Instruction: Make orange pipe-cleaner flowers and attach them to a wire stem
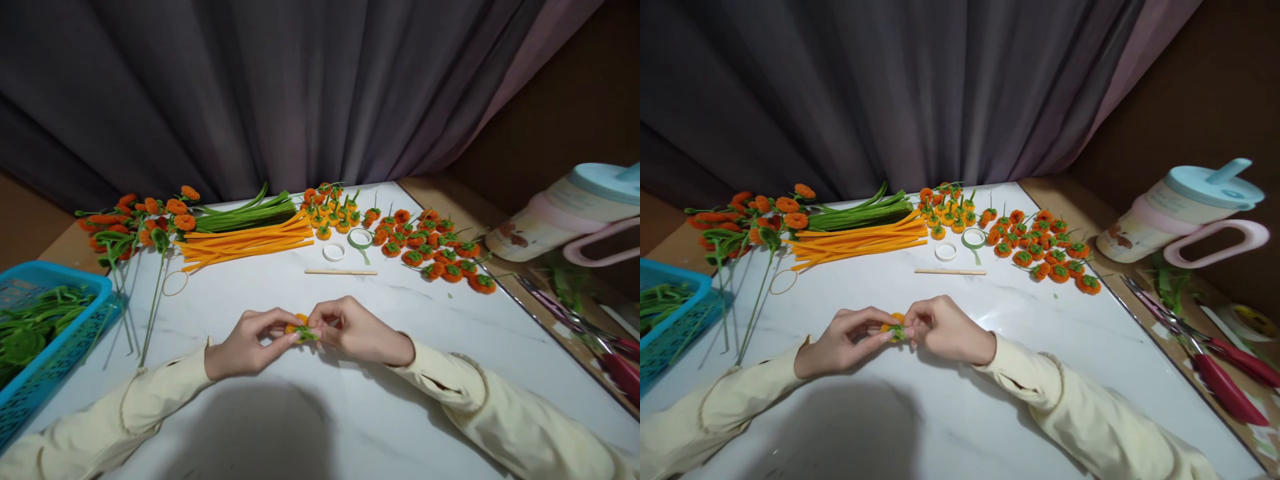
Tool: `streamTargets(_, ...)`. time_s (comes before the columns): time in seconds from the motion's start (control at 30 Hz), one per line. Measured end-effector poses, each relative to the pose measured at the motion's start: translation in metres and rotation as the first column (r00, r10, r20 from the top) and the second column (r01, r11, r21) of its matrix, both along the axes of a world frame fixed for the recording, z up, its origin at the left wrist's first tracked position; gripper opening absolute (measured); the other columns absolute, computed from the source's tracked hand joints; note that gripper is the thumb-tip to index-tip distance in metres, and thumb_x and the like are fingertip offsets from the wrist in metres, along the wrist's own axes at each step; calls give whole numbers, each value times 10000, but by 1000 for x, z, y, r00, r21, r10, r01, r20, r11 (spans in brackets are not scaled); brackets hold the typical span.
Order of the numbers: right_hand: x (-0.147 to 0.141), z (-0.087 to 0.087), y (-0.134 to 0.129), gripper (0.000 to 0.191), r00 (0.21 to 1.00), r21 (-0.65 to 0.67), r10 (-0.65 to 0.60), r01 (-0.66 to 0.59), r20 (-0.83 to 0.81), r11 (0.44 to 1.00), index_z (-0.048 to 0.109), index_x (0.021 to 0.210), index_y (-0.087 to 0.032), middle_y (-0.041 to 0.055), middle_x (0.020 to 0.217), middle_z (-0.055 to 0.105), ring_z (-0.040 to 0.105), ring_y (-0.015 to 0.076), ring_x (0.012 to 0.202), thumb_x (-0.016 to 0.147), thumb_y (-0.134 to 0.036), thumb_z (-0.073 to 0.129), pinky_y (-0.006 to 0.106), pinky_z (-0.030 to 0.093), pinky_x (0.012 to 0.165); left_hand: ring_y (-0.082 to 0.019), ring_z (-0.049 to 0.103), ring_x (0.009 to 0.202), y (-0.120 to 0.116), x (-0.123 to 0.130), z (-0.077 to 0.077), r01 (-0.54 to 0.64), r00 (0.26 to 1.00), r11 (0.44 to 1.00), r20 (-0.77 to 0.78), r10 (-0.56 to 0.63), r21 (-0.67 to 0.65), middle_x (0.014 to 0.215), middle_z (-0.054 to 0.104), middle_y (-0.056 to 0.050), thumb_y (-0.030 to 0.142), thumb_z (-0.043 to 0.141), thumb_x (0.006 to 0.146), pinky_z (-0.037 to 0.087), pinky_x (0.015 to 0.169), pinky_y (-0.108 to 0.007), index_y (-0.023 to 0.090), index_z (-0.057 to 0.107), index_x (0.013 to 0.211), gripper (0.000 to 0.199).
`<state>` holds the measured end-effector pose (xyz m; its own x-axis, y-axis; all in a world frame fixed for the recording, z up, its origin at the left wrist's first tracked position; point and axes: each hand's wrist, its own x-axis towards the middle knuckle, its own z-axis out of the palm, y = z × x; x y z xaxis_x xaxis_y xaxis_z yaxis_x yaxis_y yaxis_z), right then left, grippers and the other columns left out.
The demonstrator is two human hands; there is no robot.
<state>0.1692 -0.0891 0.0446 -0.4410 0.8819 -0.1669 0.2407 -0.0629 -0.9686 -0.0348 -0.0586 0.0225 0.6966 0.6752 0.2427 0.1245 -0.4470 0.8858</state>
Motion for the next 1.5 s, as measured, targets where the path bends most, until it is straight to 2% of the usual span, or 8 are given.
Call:
streamTargets(0.13, -1, 1, -3, 117, 994, 233, -40, 15, 101, 972, 584, 661, -131, -21, 554, 537, 437, 75, 508, 763, -101, 534, 170, 338, 488, -210, 695, 747, 1, 3, 5, 43, 999, 775, 44, -19, -630, 790, 708, -89, 278, 634, 801, 557, 682, -279, 113, 595, 907, 200)
streamTargets(0.3, -4, -2, -9, 166, 987, 589, -104, 12, 123, 808, 551, 686, -154, 1, 601, 561, 449, 89, 512, 810, -88, 462, 193, 364, 498, -227, 703, 720, 5, 6, 9, 58, 997, 496, 79, 23, -866, 772, 703, -81, 269, 698, 750, 554, 695, -287, 112, 594, 869, 223)
streamTargets(0.57, 4, -10, -9, 243, 855, 889, -317, -452, 410, -71, 608, 790, -131, 94, 723, 627, 560, 175, 641, 903, -126, 393, 279, 433, 504, -165, 692, 653, 5, 7, 5, 117, 988, 255, 139, 70, -960, 725, 687, -56, 210, 708, 720, 538, 666, -194, 103, 642, 832, 168)
streamTargets(0.67, 10, -12, -6, 217, 830, 819, -387, -515, 402, -253, 638, 812, -127, 116, 819, 657, 599, 185, 744, 906, -149, 443, 274, 466, 561, -167, 693, 670, 6, 8, 5, 148, 986, 227, 162, 44, -963, 736, 686, -61, 202, 694, 733, 539, 699, -201, 93, 650, 840, 159)
streamTargets(0.77, 14, -18, -1, 187, 851, 871, -336, -470, 404, -145, 612, 910, -96, 144, 890, 654, 602, 191, 783, 907, -130, 429, 279, 469, 564, -199, 696, 766, 8, 7, 7, 114, 986, 369, 150, 71, -922, 795, 697, -70, 211, 683, 755, 534, 799, -283, 108, 618, 893, 184)
streamTargets(0.97, 7, -24, 4, 164, 976, 736, -181, 36, 119, 676, 561, 886, -142, 57, 769, 612, 549, 129, 680, 923, -191, 409, 239, 450, 611, -209, 675, 879, 9, 6, 5, -46, 982, 748, 109, 157, -662, 908, 701, -83, 276, 659, 789, 533, 829, -317, 129, 576, 960, 240)
streamTargets(1.07, 1, -23, 2, 178, 979, 514, -162, 79, 120, 854, 567, 822, -152, 21, 720, 602, 512, 107, 612, 917, -249, 451, 211, 404, 564, -199, 669, 892, 6, 6, 2, -87, 985, 838, 78, 153, -538, 940, 695, -79, 304, 638, 798, 547, 820, -304, 133, 576, 977, 254)
streamTargets(1.5, -3, -26, -3, 165, 976, 673, -117, -40, 186, 739, 477, 779, -173, 34, 700, 549, 483, 143, 633, 814, -53, 368, 232, 385, 574, -184, 676, 862, -3, 6, 6, -40, 999, 856, -25, 32, -515, 888, 698, -84, 302, 582, 835, 538, 800, -279, 132, 530, 1004, 245)
